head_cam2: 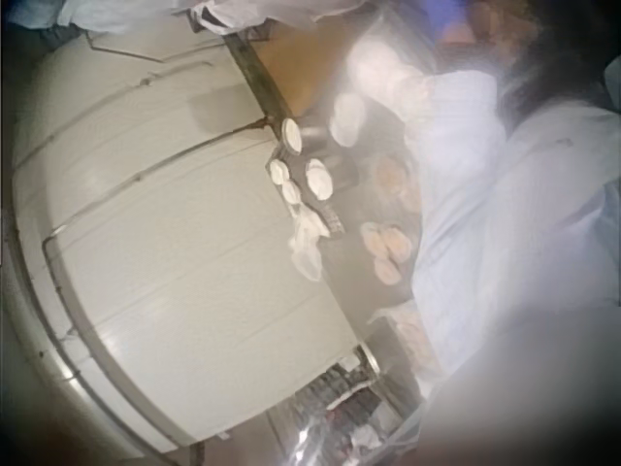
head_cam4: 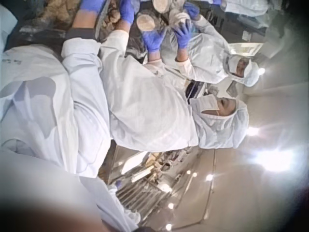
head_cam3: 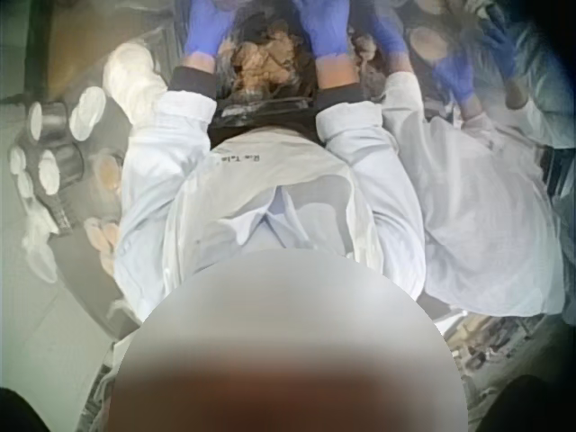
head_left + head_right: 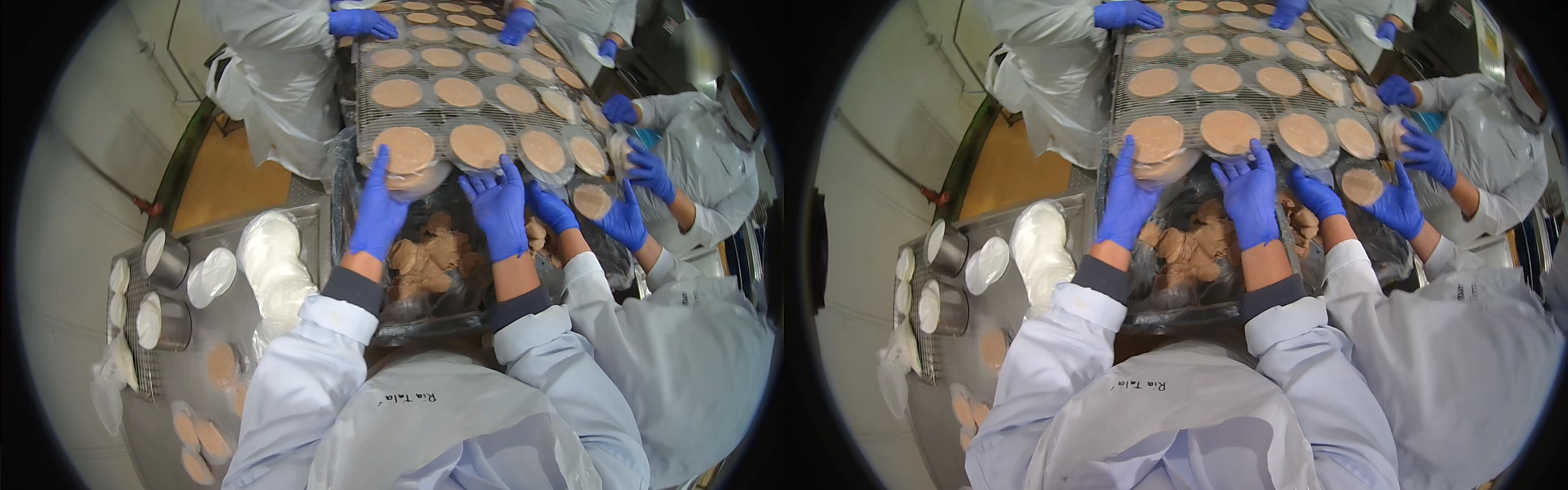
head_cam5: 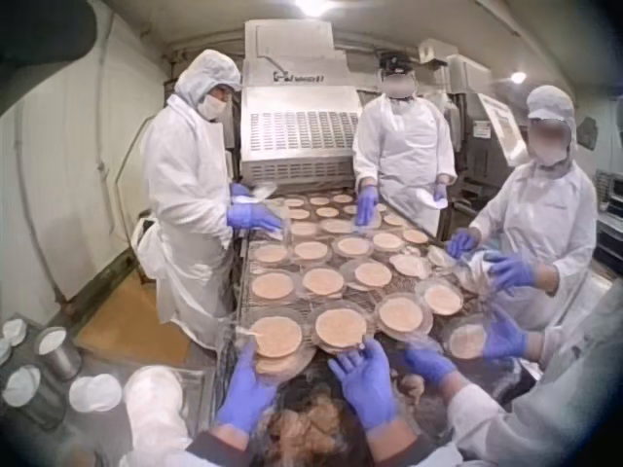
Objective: The person repeatedly picks up round meat patties from a wire rack and places them into clear plastic bags on a stainless steel table. The person works alongside other staff in a commercial kitchen, handling the patties one at a time and arranging them in bags.
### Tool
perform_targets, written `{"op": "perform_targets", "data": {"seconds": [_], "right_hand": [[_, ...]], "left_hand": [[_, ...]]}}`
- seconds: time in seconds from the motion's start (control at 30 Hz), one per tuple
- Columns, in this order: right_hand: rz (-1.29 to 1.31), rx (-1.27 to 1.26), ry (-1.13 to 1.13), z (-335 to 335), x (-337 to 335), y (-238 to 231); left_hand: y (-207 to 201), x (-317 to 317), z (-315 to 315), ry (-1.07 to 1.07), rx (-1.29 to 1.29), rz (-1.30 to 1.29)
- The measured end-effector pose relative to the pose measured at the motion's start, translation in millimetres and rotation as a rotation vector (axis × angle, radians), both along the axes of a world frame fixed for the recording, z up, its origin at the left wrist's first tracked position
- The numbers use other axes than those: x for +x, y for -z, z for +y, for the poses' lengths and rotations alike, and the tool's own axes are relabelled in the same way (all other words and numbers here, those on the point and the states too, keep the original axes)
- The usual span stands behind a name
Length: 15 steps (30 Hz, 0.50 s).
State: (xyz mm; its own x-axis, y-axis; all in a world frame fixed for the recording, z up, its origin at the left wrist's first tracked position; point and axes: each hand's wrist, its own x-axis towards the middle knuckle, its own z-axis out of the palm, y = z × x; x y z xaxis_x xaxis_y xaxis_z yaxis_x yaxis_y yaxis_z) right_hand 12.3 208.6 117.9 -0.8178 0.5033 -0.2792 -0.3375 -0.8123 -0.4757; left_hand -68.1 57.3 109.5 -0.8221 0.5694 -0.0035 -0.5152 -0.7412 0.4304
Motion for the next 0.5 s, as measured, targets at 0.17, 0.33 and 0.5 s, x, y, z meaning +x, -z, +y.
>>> {"op": "perform_targets", "data": {"seconds": [0.17, 0.33, 0.5], "right_hand": [[0.111, 0.059, 0.091, 1.3, -19.2, 24.5], [0.092, 0.04, 0.153, -24.9, -7.1, 47.4], [0.005, -0.107, -0.059, -25.6, -26.9, 101.3]], "left_hand": [[29.3, 16.7, -4.5, -0.136, -0.317, 0.146], [50.2, 71.7, -150.4, -0.31, -0.227, -0.137], [65.2, 146.0, -333.4, -1.08, -0.085, -0.289]]}}
